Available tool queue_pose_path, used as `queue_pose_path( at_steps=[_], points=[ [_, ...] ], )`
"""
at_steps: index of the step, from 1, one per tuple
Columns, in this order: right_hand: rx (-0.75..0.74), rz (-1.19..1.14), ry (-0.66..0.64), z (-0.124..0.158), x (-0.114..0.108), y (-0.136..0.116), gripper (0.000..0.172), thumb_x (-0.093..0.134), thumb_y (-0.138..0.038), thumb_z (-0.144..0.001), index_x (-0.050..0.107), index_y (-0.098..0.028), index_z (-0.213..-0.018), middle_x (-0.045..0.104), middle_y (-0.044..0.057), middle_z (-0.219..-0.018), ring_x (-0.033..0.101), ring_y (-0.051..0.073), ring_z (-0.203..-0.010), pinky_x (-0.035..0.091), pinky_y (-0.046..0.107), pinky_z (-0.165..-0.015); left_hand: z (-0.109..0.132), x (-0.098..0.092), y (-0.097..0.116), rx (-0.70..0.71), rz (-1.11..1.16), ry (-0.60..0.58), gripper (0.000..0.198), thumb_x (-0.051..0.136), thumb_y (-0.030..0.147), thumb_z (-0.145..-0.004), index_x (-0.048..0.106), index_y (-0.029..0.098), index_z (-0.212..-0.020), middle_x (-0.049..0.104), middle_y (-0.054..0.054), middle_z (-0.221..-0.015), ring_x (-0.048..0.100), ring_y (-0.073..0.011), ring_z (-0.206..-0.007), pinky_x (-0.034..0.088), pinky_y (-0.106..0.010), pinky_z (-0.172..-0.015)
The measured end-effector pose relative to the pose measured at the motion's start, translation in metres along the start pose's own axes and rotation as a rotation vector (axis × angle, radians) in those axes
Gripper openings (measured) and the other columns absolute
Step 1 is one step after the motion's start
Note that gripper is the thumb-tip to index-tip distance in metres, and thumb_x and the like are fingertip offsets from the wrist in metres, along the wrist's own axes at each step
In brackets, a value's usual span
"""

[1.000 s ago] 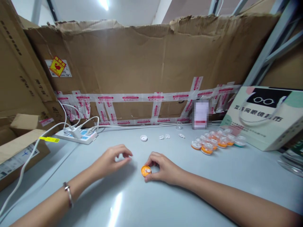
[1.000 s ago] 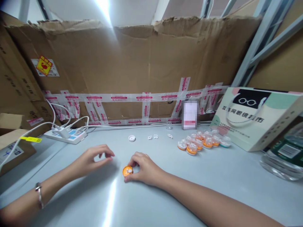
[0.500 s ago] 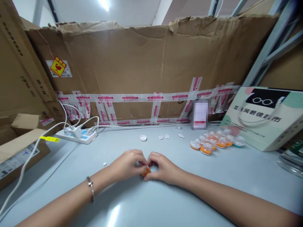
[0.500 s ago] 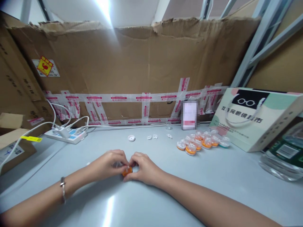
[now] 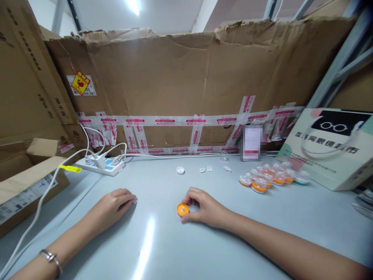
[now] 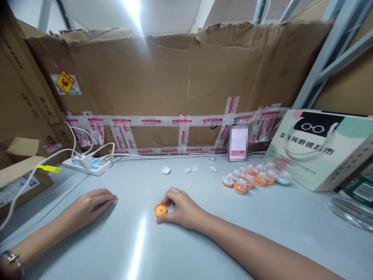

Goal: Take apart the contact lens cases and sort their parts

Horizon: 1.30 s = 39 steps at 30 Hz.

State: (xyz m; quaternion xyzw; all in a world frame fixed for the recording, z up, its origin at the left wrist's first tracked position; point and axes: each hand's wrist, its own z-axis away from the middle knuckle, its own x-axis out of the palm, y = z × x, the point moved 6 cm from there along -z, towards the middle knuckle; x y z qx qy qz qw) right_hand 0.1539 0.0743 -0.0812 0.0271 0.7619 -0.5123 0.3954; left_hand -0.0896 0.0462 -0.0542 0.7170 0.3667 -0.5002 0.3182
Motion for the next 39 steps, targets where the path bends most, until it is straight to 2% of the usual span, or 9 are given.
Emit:
queue_pose_path(
  at_steps=[6,14,17,19,21,23,25,33,39],
  points=[
    [0.002,0.000,-0.002,0.000,-0.001,-0.003,0.031,0.079,-0.033,-0.055,0.062,-0.017,-0.076,0.056,0.001,-0.078,0.050,0.015,-0.074,0.040,0.027,-0.069,-0.006,0.001,0.002,-0.009,0.040,-0.007,0.029,0.038,0.028,-0.088,0.065,0.019,-0.090,0.064,-0.005,-0.085,0.061,-0.0155,-0.078,0.047,-0.023,-0.071],
    [0.003,-0.021,0.015,0.000,-0.001,-0.002,0.029,0.078,-0.031,-0.057,0.063,-0.017,-0.078,0.055,0.000,-0.077,0.050,0.014,-0.072,0.040,0.025,-0.067,-0.054,0.014,0.010,0.004,0.063,-0.073,0.027,0.040,0.023,-0.085,0.066,0.016,-0.084,0.064,-0.006,-0.080,0.061,-0.0161,-0.074,0.048,-0.025,-0.069],
    [0.018,-0.024,0.021,0.000,-0.003,-0.001,0.028,0.078,-0.030,-0.058,0.064,-0.018,-0.078,0.054,0.000,-0.076,0.050,0.014,-0.072,0.040,0.025,-0.066,-0.066,0.012,0.024,0.013,0.036,-0.032,0.023,0.044,0.022,-0.085,0.065,0.014,-0.088,0.064,-0.007,-0.084,0.061,-0.0179,-0.076,0.048,-0.028,-0.071],
    [0.018,-0.031,0.022,-0.001,-0.003,0.000,0.027,0.077,-0.031,-0.058,0.064,-0.018,-0.078,0.054,0.000,-0.076,0.050,0.014,-0.072,0.041,0.025,-0.067,-0.070,0.011,0.043,0.070,0.053,0.000,0.019,0.046,0.020,-0.084,0.064,0.014,-0.090,0.063,-0.007,-0.087,0.061,-0.0179,-0.079,0.047,-0.028,-0.072],
    [0.008,-0.038,0.023,-0.001,-0.003,0.000,0.027,0.077,-0.031,-0.059,0.064,-0.018,-0.078,0.054,0.000,-0.075,0.050,0.014,-0.071,0.041,0.025,-0.066,-0.072,0.016,0.072,0.200,0.094,-0.033,0.016,0.048,0.016,-0.083,0.063,0.016,-0.089,0.063,-0.005,-0.086,0.060,-0.0158,-0.079,0.046,-0.025,-0.071],
    [-0.003,-0.039,0.028,-0.002,-0.003,0.001,0.025,0.077,-0.029,-0.058,0.064,-0.018,-0.077,0.053,-0.001,-0.074,0.050,0.013,-0.070,0.040,0.024,-0.065,-0.073,0.023,0.097,0.318,0.079,-0.067,0.014,0.049,0.017,-0.084,0.063,0.018,-0.084,0.063,-0.003,-0.080,0.059,-0.0142,-0.073,0.045,-0.024,-0.066],
    [-0.010,-0.030,0.038,-0.002,-0.003,0.002,0.024,0.078,-0.027,-0.057,0.063,-0.018,-0.073,0.051,-0.002,-0.071,0.049,0.013,-0.068,0.040,0.024,-0.063,-0.075,0.029,0.114,0.385,0.001,-0.061,0.016,0.048,0.019,-0.086,0.062,0.017,-0.077,0.062,-0.002,-0.073,0.058,-0.0137,-0.066,0.042,-0.024,-0.061],
    [-0.031,-0.028,0.055,-0.002,-0.003,0.004,0.022,0.077,-0.024,-0.057,0.060,-0.017,-0.069,0.049,-0.003,-0.069,0.047,0.012,-0.065,0.039,0.023,-0.061,-0.073,0.030,0.127,0.572,-0.220,0.089,0.022,0.042,0.016,-0.089,0.054,0.015,-0.071,0.058,-0.001,-0.064,0.052,-0.0140,-0.057,0.032,-0.027,-0.054],
    [-0.050,-0.033,0.069,-0.002,-0.003,0.003,0.014,0.068,-0.012,-0.060,0.058,-0.017,-0.069,0.049,-0.003,-0.068,0.048,0.011,-0.064,0.041,0.023,-0.060,-0.061,0.028,0.143,0.707,-0.406,0.203,0.024,0.038,0.006,-0.086,0.050,0.014,-0.067,0.054,-0.004,-0.061,0.048,-0.0154,-0.054,0.029,-0.029,-0.051]
  ],
)
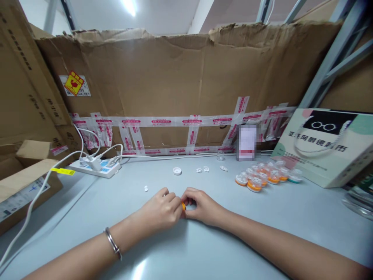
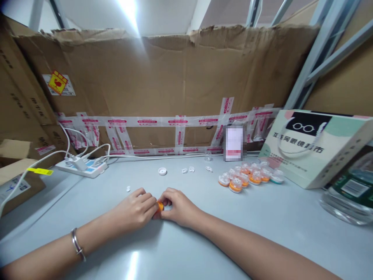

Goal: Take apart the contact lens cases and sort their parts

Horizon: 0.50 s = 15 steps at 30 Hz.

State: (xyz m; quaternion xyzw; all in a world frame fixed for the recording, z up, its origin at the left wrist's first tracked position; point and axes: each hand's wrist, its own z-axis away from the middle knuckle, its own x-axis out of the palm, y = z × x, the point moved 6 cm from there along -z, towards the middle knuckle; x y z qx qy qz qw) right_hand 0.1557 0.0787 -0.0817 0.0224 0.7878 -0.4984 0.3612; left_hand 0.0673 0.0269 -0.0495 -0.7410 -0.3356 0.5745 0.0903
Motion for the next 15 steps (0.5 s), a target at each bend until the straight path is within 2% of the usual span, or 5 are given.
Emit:
queue_pose_path(
  at_steps=[8,15],
  points=[
    [-0.026,0.011,0.004,0.0006,0.0015,-0.0001,0.015,0.064,-0.007,-0.060,0.057,-0.016,-0.068,0.049,-0.003,-0.068,0.049,0.011,-0.064,0.042,0.022,-0.060,0.0003,-0.0023,0.0051,0.022,-0.037,0.021,0.024,0.038,0.005,-0.085,0.050,0.013,-0.065,0.054,-0.004,-0.062,0.047,-0.0156,-0.053,0.029,-0.031,-0.051],
    [-0.002,-0.010,-0.008,0.0011,0.0016,-0.0006,0.014,0.070,-0.020,-0.063,0.059,-0.016,-0.071,0.050,-0.002,-0.070,0.049,0.012,-0.066,0.042,0.024,-0.061,0.0038,-0.0024,-0.0003,-0.038,0.023,0.061,0.024,0.040,0.006,-0.086,0.049,0.014,-0.065,0.054,-0.001,-0.059,0.047,-0.0138,-0.054,0.031,-0.030,-0.058]
  ],
)
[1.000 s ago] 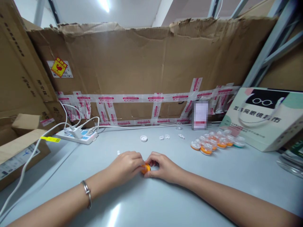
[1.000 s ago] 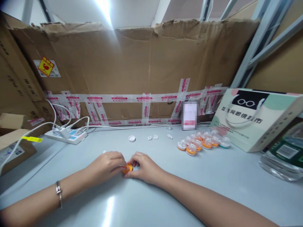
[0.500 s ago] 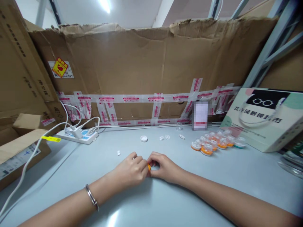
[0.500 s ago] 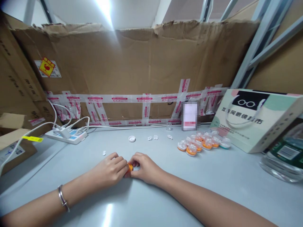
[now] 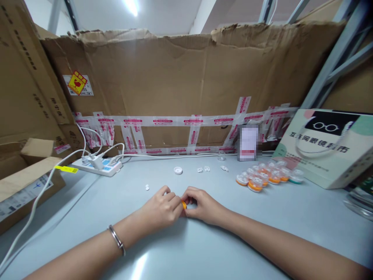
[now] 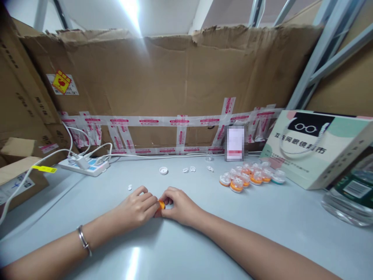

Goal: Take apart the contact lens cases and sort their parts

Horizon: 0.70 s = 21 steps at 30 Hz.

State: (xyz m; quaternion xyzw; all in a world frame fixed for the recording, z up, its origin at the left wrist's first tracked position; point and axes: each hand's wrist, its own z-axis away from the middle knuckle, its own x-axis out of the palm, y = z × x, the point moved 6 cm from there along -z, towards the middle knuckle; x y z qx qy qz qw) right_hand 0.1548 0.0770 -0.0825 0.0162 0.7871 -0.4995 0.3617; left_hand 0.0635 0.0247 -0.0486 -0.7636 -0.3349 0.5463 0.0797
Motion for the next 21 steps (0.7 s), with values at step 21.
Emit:
queue_pose_path(
  at_steps=[21],
  points=[
    [0.089,-0.016,-0.032,0.004,-0.003,-0.005,0.023,0.075,-0.029,-0.060,0.064,-0.018,-0.077,0.055,0.000,-0.077,0.050,0.014,-0.073,0.040,0.025,-0.067,0.104,0.004,-0.119,-0.285,0.054,-0.270,0.028,0.036,0.019,-0.088,0.060,0.017,-0.074,0.064,-0.003,-0.070,0.057,-0.0134,-0.065,0.036,-0.028,-0.069]
  ],
)
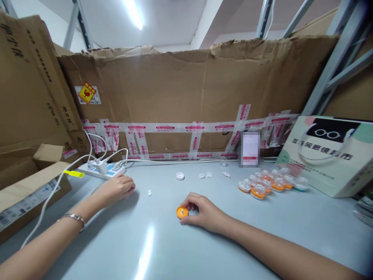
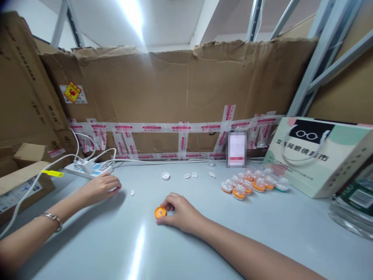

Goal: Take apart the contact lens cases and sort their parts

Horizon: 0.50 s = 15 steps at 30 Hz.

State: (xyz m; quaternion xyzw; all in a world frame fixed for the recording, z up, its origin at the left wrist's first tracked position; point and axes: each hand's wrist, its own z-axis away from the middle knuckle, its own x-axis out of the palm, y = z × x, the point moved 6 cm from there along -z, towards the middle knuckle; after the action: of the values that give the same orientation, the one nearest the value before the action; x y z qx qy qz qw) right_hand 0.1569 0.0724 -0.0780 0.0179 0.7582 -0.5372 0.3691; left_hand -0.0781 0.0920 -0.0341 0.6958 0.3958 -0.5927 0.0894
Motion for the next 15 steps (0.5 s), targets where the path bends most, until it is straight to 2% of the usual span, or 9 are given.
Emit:
queue_pose_path(
  at_steps=[3,6,9,12,15],
  points=[
    [-0.007,0.003,-0.003,-0.001,0.000,0.001,0.023,0.075,-0.029,-0.060,0.064,-0.018,-0.077,0.055,0.000,-0.078,0.050,0.014,-0.072,0.040,0.025,-0.067,0.027,0.009,-0.024,-0.064,-0.011,-0.067,0.030,0.034,0.021,-0.089,0.061,0.017,-0.077,0.065,-0.003,-0.073,0.057,-0.0143,-0.067,0.038,-0.028,-0.072],
    [-0.006,0.007,-0.004,0.000,0.001,0.001,0.024,0.075,-0.029,-0.060,0.064,-0.018,-0.078,0.055,0.000,-0.078,0.050,0.014,-0.072,0.040,0.026,-0.067,0.038,0.015,-0.026,-0.100,0.026,-0.116,0.030,0.034,0.022,-0.089,0.063,0.017,-0.080,0.065,-0.004,-0.077,0.058,-0.0155,-0.070,0.039,-0.028,-0.073],
    [-0.012,0.011,-0.006,0.000,0.001,0.001,0.025,0.074,-0.029,-0.061,0.064,-0.019,-0.081,0.054,0.000,-0.078,0.050,0.014,-0.072,0.040,0.026,-0.066,0.039,0.015,-0.024,-0.127,0.093,-0.140,0.030,0.035,0.024,-0.089,0.064,0.018,-0.084,0.066,-0.004,-0.081,0.059,-0.0158,-0.074,0.040,-0.027,-0.074],
    [-0.019,0.005,-0.005,0.001,0.000,-0.002,0.024,0.072,-0.026,-0.062,0.063,-0.018,-0.083,0.054,0.000,-0.077,0.050,0.014,-0.072,0.040,0.026,-0.066,0.039,0.011,-0.026,-0.131,0.155,-0.115,0.031,0.035,0.025,-0.089,0.065,0.018,-0.083,0.067,-0.003,-0.081,0.060,-0.0153,-0.073,0.041,-0.027,-0.073],
    [-0.013,-0.038,0.000,0.001,-0.001,-0.003,0.024,0.070,-0.025,-0.063,0.062,-0.018,-0.084,0.055,0.000,-0.077,0.049,0.013,-0.071,0.040,0.025,-0.065,0.038,-0.001,-0.030,-0.136,0.215,-0.020,0.030,0.037,0.026,-0.089,0.064,0.018,-0.078,0.067,-0.002,-0.075,0.061,-0.0145,-0.070,0.043,-0.025,-0.069]
  ],
)
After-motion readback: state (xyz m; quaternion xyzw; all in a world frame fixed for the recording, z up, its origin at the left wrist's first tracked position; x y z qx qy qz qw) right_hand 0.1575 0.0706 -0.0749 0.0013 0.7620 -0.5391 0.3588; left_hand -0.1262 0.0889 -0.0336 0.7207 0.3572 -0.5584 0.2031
